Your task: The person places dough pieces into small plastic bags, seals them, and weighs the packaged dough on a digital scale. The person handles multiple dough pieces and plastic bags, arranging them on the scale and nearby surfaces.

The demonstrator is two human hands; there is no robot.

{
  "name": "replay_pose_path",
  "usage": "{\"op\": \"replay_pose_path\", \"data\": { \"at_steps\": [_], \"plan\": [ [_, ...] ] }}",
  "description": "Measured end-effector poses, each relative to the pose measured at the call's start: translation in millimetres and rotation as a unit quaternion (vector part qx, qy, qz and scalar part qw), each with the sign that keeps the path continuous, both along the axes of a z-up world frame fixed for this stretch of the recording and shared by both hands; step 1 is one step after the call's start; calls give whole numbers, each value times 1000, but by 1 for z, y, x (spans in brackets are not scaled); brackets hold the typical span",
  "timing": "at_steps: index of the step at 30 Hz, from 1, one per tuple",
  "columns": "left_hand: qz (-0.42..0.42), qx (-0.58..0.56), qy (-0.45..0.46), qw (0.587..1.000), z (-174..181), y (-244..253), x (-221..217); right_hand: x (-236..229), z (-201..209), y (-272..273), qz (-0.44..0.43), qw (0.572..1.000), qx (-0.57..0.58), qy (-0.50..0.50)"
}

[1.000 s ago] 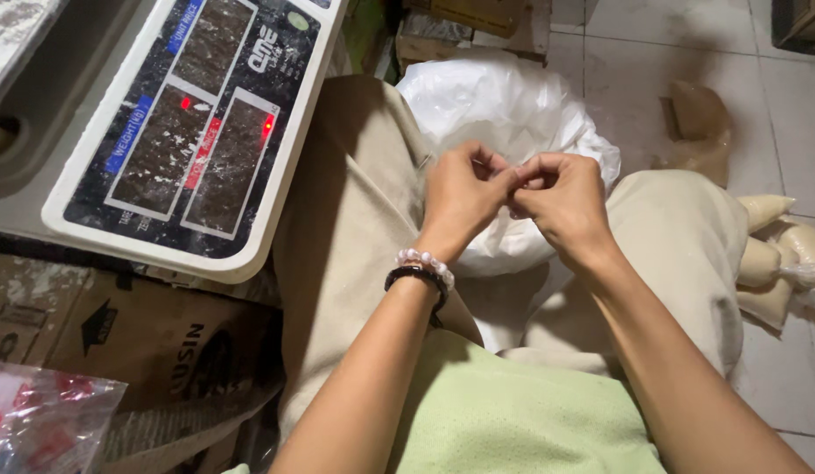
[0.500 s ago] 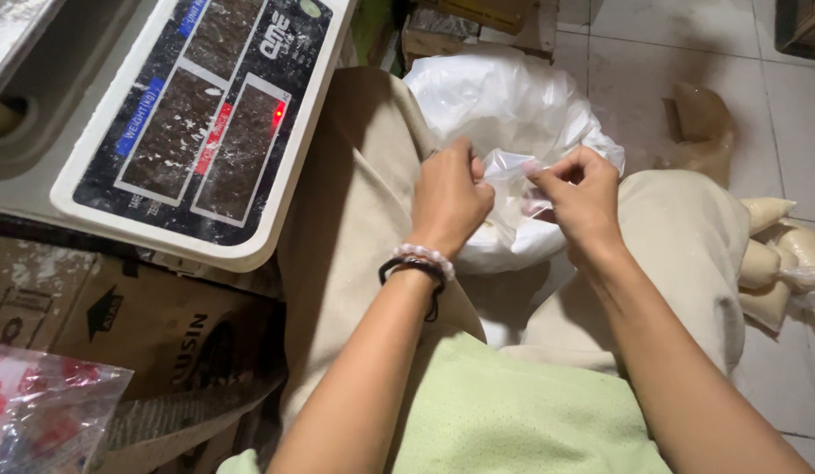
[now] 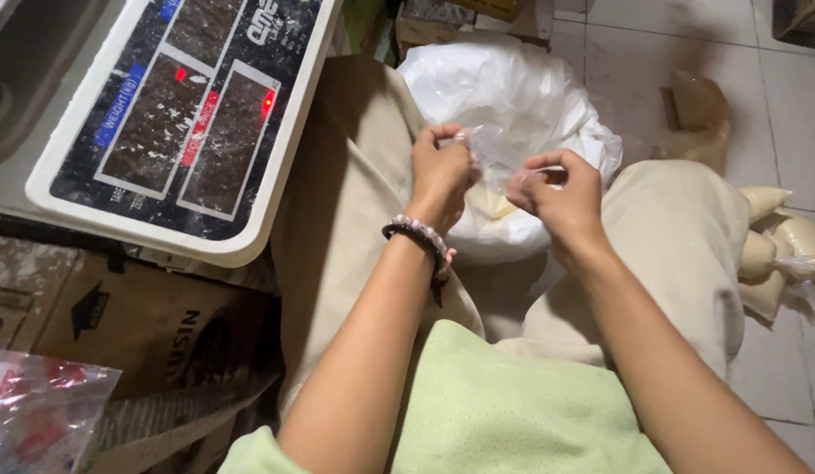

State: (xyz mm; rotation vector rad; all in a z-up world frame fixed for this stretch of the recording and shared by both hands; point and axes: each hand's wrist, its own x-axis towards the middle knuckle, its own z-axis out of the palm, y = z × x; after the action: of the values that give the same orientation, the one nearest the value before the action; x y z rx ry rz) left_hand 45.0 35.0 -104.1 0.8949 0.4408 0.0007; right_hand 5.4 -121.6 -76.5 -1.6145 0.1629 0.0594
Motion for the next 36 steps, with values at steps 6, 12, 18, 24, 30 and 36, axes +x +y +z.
{"op": "replay_pose_path", "data": {
  "at_steps": [6, 12, 18, 24, 30, 36],
  "plan": [
    [-64, 16, -19, 998, -7, -7, -14, 21, -24, -19, -109, 893, 358, 249],
    [-85, 35, -40, 995, 2, -1, -19, 26, -37, -23, -16, 898, 373, 234],
    [-118, 20, -25, 993, 4, -2, -21, 16, -18, -12, 23, 908, 343, 239],
    [-159, -21, -34, 987, 4, 0, -21, 15, -4, -11, 39, 865, 420, 271],
    [-153, -237, 13, 959, -13, 10, -3, 15, -5, 1, 314, 746, 543, 221],
    [-264, -325, -10, 908, -4, 8, -5, 12, 4, -13, 232, 750, 571, 238]
  ]
}}
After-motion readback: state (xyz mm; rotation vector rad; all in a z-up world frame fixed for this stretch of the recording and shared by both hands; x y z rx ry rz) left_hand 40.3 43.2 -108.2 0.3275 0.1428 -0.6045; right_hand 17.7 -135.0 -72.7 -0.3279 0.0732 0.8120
